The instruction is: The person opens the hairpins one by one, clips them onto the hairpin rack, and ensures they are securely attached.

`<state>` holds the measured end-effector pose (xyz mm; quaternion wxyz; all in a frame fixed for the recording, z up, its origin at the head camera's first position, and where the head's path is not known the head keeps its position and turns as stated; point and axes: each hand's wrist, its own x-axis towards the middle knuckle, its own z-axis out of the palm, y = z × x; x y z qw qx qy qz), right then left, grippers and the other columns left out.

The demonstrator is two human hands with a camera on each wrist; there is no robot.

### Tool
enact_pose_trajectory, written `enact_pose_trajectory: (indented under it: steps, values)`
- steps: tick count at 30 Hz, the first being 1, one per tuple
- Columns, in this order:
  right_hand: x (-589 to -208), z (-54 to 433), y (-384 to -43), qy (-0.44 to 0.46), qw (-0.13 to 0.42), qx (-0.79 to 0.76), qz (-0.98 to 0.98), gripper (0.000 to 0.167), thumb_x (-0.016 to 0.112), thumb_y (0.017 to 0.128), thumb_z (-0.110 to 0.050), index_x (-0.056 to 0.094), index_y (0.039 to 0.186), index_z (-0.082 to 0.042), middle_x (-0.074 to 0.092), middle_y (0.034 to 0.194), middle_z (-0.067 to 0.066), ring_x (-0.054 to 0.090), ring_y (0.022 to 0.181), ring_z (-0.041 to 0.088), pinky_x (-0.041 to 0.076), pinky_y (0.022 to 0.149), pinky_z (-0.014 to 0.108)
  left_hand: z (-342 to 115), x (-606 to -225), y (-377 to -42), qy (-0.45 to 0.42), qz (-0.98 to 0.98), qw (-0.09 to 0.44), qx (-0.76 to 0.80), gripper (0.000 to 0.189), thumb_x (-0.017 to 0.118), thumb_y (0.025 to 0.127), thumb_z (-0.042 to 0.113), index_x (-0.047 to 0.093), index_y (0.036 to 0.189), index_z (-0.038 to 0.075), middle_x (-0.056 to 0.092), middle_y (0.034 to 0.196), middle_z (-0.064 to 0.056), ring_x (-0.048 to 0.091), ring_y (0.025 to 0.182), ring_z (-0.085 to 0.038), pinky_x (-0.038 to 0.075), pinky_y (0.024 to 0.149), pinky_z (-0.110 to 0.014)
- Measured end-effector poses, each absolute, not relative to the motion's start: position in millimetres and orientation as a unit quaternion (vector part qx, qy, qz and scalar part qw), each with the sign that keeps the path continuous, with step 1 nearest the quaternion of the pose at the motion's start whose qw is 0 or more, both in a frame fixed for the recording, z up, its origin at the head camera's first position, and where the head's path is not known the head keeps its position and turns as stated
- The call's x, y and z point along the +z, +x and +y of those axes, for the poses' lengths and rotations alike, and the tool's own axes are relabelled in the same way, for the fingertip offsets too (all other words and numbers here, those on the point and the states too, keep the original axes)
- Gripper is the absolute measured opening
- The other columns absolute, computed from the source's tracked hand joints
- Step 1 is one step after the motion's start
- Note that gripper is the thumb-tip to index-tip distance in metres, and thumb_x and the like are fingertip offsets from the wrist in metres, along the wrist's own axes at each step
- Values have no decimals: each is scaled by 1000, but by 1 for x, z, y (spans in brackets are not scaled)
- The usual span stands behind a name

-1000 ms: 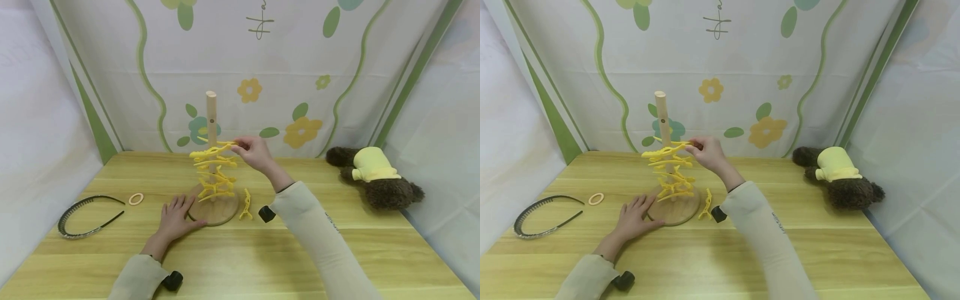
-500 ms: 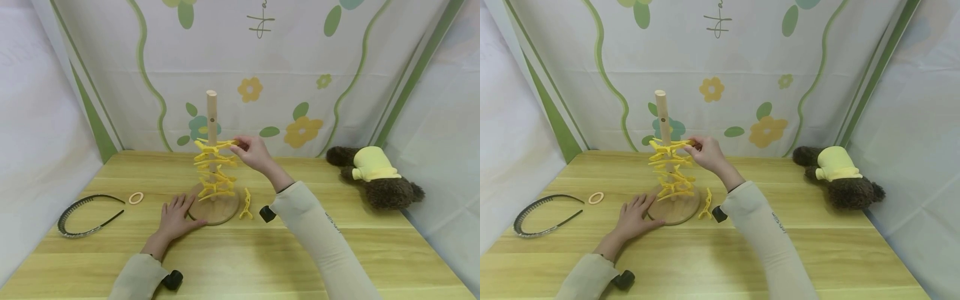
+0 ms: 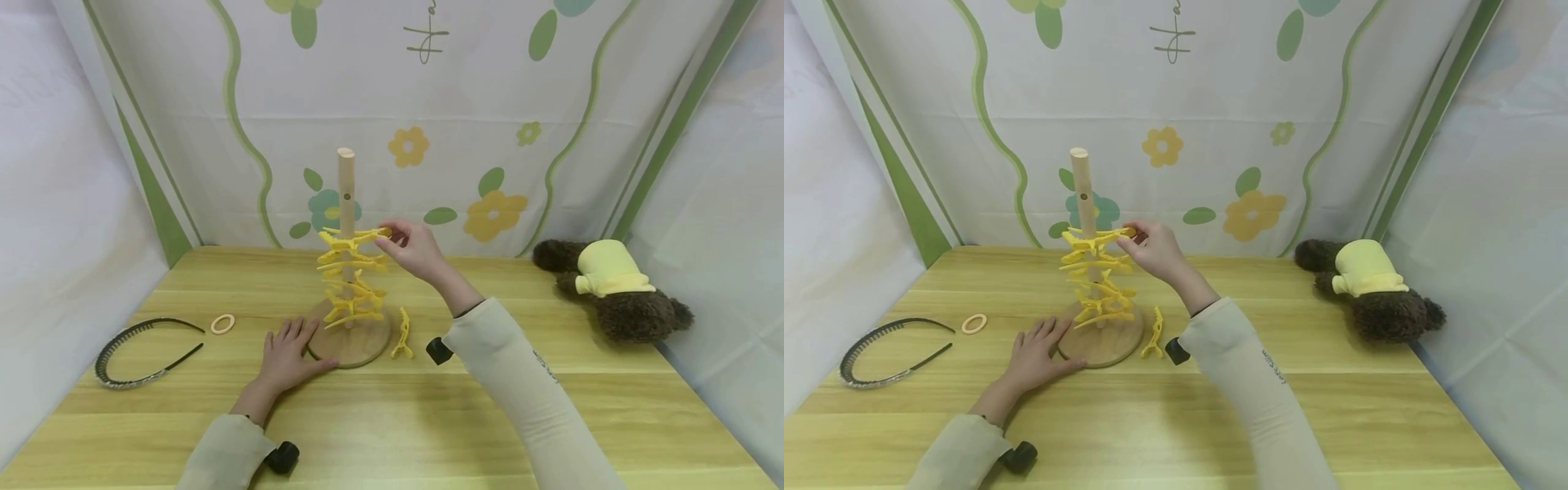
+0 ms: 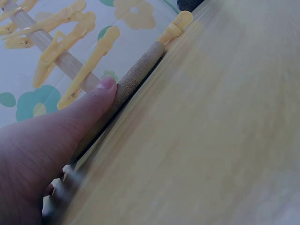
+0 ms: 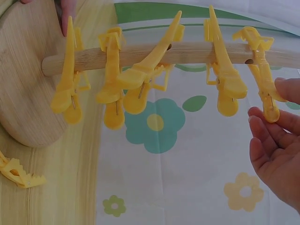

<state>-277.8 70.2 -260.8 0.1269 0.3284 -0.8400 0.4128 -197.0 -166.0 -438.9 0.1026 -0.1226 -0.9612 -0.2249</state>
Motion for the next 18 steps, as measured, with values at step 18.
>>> enact_pose_trajectory:
  steps: [18]
  values:
    - [-336, 130, -251, 219, 113, 491, -835, 35, 58, 84, -22, 55, 109, 1, 58, 96, 9, 52, 84, 18, 43, 69, 32, -167, -444, -201, -118, -962, 97, -227, 90, 54, 65, 68, 35, 133, 12, 26, 133, -25, 15, 122, -43, 5, 89, -61]
